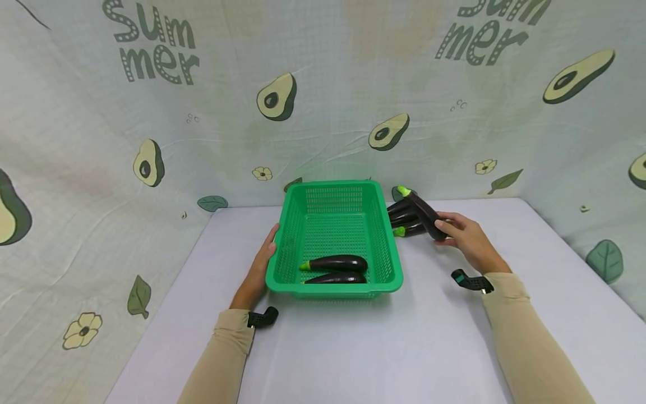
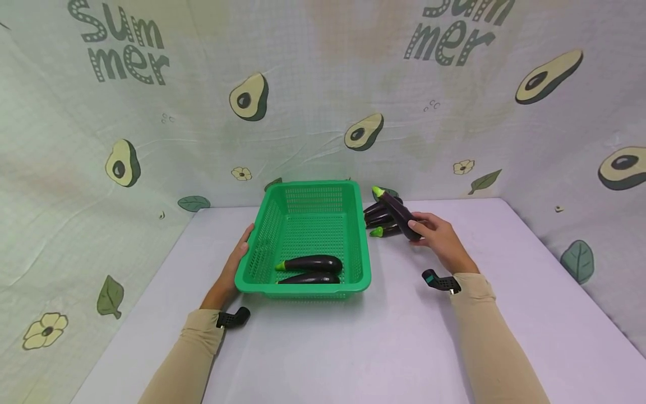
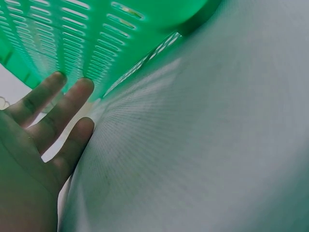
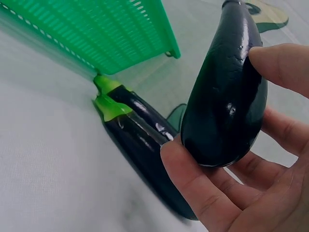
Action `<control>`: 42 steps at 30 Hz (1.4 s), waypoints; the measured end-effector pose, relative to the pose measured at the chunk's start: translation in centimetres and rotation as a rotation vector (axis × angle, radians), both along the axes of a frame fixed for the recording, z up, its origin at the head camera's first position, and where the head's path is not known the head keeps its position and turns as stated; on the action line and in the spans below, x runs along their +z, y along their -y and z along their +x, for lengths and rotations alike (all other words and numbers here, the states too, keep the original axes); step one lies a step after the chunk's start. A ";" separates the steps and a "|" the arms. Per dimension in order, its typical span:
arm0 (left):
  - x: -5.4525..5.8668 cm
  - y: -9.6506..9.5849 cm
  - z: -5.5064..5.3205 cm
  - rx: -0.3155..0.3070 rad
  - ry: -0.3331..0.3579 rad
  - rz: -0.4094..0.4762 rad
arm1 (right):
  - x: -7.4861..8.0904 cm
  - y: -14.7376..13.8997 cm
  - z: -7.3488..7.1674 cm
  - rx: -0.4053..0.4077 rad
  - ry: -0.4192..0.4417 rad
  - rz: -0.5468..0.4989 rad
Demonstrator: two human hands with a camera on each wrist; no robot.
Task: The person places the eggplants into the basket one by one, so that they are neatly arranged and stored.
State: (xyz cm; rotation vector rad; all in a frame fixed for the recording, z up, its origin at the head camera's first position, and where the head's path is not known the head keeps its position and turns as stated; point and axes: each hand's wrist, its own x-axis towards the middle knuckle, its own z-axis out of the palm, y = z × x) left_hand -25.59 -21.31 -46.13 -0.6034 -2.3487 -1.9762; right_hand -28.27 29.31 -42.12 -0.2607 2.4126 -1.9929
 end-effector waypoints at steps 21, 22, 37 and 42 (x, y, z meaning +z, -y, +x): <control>-0.1 -0.2 0.1 0.029 -0.007 -0.010 | 1.9 1.5 0.9 0.072 -0.078 0.010; -0.1 -0.2 0.1 0.027 -0.008 -0.010 | 1.9 1.6 1.0 0.072 -0.076 0.010; 1.0 -0.2 0.8 0.001 0.033 -0.002 | 2.0 2.7 1.0 0.088 -0.070 0.021; 2.7 -0.6 1.9 -0.008 0.042 -0.007 | 2.3 3.3 1.2 0.086 -0.087 0.017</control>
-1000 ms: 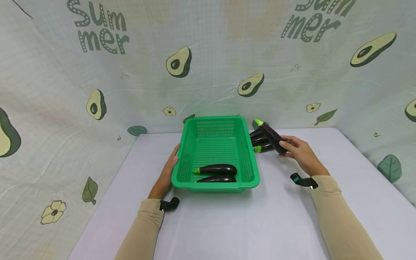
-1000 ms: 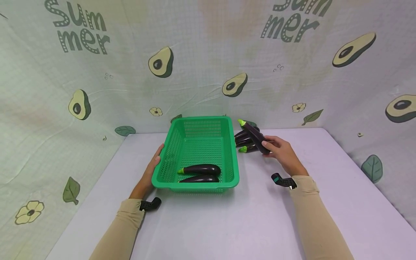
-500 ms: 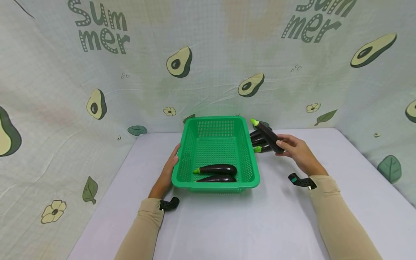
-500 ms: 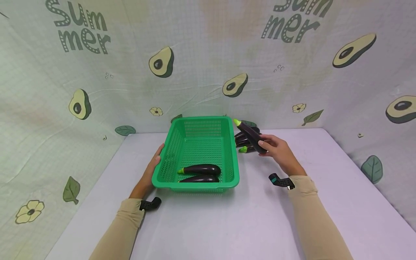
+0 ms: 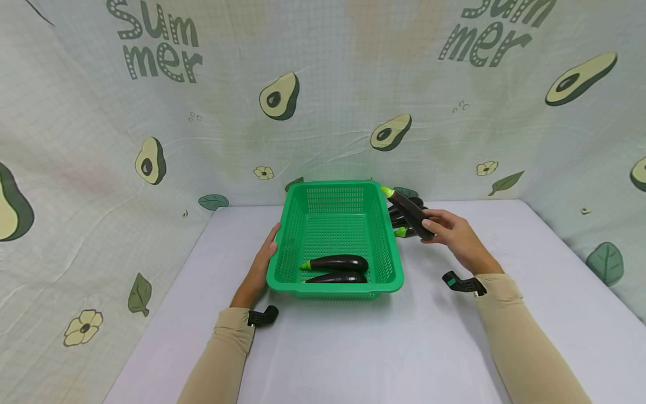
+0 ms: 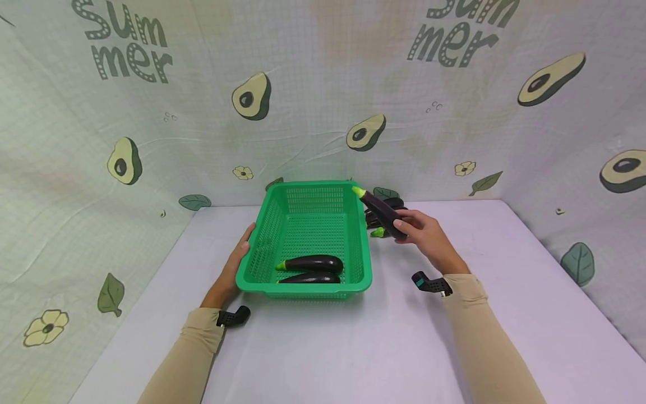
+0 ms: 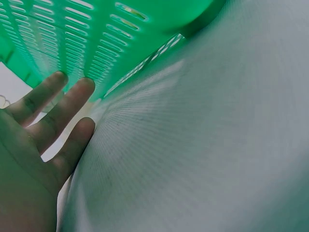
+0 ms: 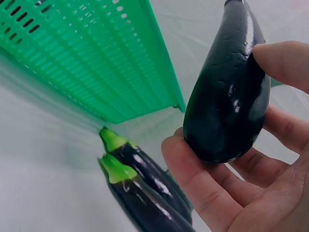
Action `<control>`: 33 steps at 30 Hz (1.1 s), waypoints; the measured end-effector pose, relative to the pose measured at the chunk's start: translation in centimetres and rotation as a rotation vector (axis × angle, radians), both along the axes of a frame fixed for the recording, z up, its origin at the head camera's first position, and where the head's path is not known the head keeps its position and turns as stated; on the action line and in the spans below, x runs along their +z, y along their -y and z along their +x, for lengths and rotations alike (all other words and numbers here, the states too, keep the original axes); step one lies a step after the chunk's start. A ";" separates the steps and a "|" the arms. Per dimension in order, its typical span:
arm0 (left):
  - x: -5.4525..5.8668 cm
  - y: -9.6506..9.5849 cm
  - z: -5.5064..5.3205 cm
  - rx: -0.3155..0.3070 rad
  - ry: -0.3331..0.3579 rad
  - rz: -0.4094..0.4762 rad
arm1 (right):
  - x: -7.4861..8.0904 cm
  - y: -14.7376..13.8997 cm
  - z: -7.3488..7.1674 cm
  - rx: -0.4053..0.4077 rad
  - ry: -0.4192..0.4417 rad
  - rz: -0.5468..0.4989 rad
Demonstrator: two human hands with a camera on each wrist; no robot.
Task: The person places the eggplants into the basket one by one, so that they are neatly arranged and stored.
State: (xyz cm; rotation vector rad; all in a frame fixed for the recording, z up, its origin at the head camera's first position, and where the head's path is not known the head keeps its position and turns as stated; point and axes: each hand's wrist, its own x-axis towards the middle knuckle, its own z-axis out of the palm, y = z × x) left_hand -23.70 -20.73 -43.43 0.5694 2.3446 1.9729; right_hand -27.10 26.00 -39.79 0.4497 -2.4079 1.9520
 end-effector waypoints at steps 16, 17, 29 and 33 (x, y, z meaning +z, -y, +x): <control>-0.1 0.1 -0.2 -0.004 -0.032 0.001 | 0.8 0.6 0.5 0.044 -0.051 0.065; -0.1 0.1 -0.2 -0.003 -0.038 -0.003 | 0.9 0.7 0.5 0.044 -0.048 0.063; 0.0 0.1 -0.2 -0.011 -0.040 0.011 | 1.9 1.3 1.2 0.082 -0.050 0.098; 0.0 0.1 -0.1 -0.008 -0.037 0.007 | 2.0 1.7 1.4 0.097 -0.055 0.093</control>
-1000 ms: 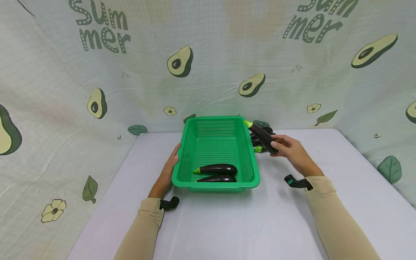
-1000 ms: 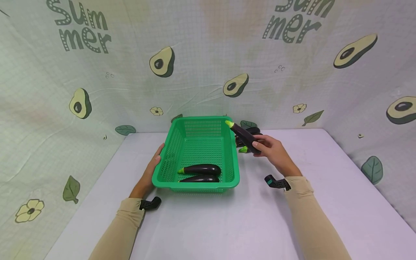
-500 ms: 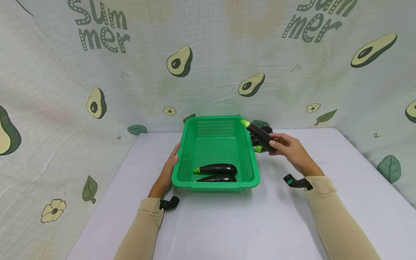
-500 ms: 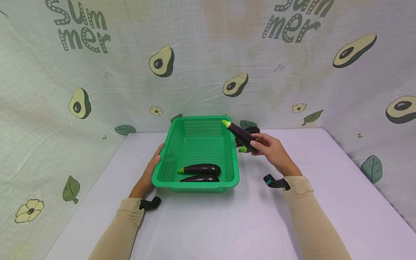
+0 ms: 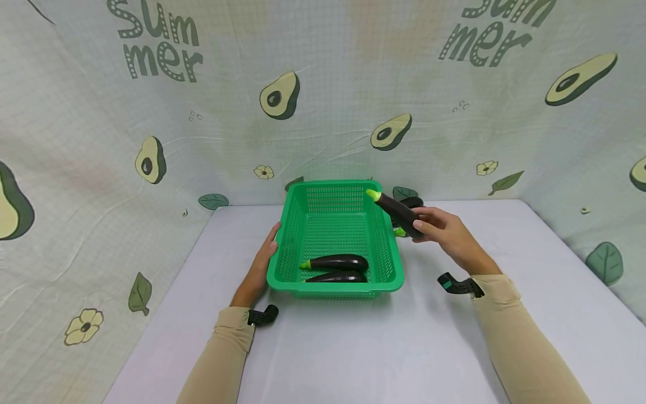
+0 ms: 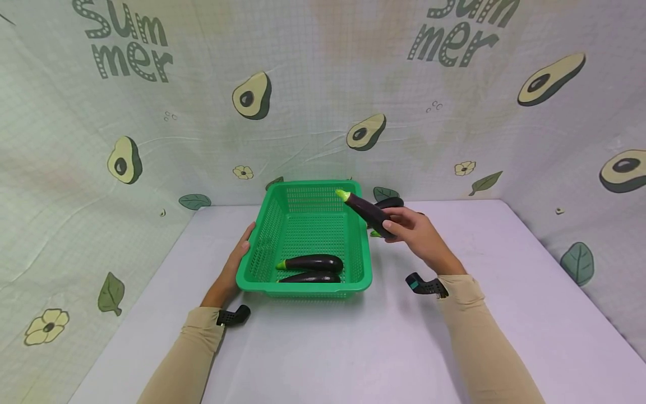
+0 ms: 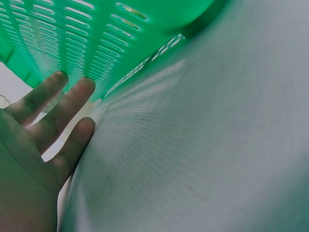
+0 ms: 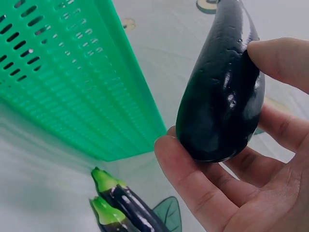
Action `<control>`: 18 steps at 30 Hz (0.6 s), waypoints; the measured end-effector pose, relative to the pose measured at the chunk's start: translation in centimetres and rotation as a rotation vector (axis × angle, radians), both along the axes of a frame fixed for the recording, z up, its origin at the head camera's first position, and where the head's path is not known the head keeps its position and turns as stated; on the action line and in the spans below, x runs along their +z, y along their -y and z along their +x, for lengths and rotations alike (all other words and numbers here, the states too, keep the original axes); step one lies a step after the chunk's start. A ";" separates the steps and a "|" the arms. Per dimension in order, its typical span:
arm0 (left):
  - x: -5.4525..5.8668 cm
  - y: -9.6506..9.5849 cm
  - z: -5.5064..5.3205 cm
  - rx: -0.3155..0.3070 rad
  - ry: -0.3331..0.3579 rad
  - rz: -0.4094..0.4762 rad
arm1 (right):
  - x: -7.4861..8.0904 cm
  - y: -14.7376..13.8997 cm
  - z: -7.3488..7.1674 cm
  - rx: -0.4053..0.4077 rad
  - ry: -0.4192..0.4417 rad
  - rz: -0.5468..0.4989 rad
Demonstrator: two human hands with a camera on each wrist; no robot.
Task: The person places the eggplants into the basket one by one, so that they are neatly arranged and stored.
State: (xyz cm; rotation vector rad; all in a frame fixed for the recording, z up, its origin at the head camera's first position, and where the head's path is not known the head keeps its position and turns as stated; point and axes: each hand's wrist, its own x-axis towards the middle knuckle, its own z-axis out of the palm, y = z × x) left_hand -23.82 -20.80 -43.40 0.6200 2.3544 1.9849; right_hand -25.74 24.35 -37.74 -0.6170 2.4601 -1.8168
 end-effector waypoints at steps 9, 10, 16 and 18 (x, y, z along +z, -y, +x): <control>0.1 0.0 0.1 0.000 -0.002 -0.008 | 0.1 1.1 0.3 0.018 -0.016 -0.042; 0.1 0.0 0.1 0.000 -0.001 -0.008 | 0.1 1.2 0.4 0.021 -0.015 -0.050; 0.1 0.0 0.1 0.000 0.008 -0.003 | 0.3 1.9 0.5 0.038 -0.014 -0.068; 0.1 0.0 0.1 -0.002 0.007 -0.004 | 0.3 2.1 0.5 0.039 -0.016 -0.062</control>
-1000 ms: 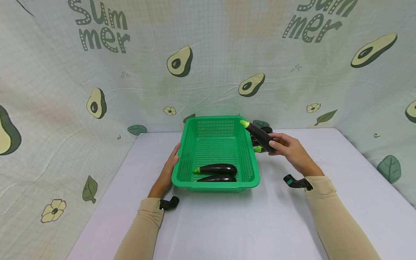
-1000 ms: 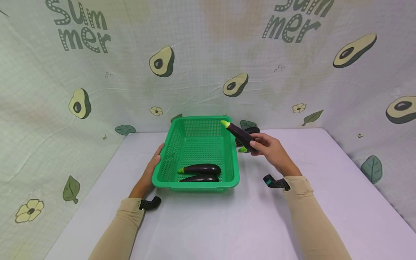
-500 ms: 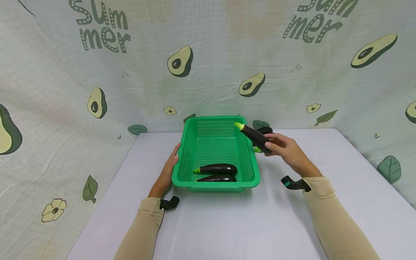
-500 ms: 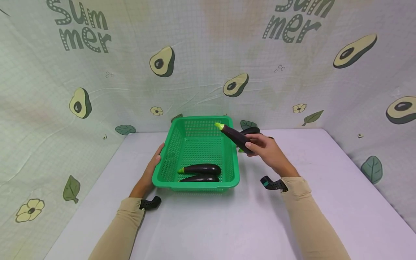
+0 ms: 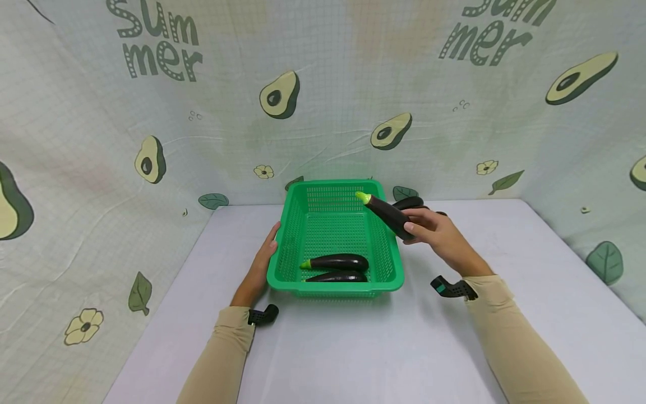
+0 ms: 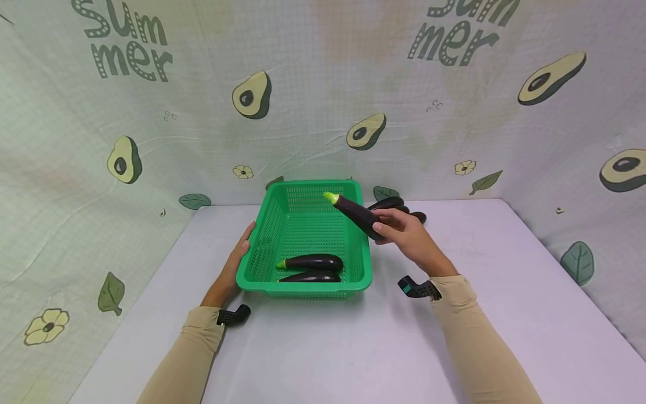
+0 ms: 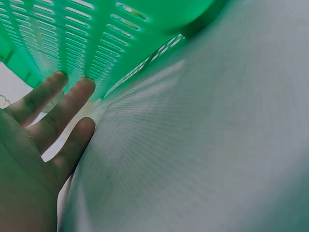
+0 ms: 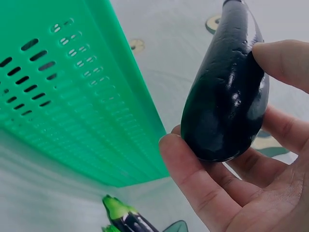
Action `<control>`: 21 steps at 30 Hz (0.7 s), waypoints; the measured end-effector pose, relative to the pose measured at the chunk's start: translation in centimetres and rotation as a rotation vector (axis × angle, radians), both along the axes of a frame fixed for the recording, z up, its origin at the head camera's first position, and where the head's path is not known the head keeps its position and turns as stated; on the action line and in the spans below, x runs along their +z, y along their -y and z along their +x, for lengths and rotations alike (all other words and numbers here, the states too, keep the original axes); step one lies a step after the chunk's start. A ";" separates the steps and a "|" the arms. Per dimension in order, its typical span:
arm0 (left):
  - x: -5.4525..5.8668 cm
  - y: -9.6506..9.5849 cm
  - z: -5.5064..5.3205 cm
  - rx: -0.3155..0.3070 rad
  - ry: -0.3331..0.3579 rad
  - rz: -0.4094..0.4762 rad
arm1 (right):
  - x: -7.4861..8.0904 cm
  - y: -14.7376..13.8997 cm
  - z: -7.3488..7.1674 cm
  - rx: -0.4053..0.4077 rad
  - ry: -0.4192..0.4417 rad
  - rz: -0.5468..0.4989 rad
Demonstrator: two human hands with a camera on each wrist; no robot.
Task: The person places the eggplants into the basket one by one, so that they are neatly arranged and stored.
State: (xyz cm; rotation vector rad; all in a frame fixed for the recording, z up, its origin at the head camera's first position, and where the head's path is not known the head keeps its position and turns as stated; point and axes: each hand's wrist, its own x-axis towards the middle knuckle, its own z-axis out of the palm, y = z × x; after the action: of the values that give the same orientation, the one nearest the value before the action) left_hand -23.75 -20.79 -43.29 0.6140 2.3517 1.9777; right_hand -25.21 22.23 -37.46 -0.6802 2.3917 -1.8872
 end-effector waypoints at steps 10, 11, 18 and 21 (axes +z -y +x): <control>0.1 -0.2 0.2 -0.010 -0.003 0.011 | 0.2 0.7 0.1 0.015 -0.021 0.053; 0.1 -0.2 0.3 -0.008 -0.003 0.006 | 0.2 0.7 0.0 0.019 -0.027 0.056; 0.2 -0.2 0.3 0.007 -0.009 0.000 | 1.1 1.6 -0.6 0.018 -0.013 0.066; 0.1 -0.2 0.2 0.007 -0.007 0.001 | 1.4 1.9 -1.0 0.029 0.000 0.091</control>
State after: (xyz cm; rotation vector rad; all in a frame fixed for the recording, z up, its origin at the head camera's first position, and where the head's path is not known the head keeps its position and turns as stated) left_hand -23.57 -20.61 -43.15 0.6142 2.3609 1.9827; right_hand -26.22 20.35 -36.05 -0.7052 2.4360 -1.7556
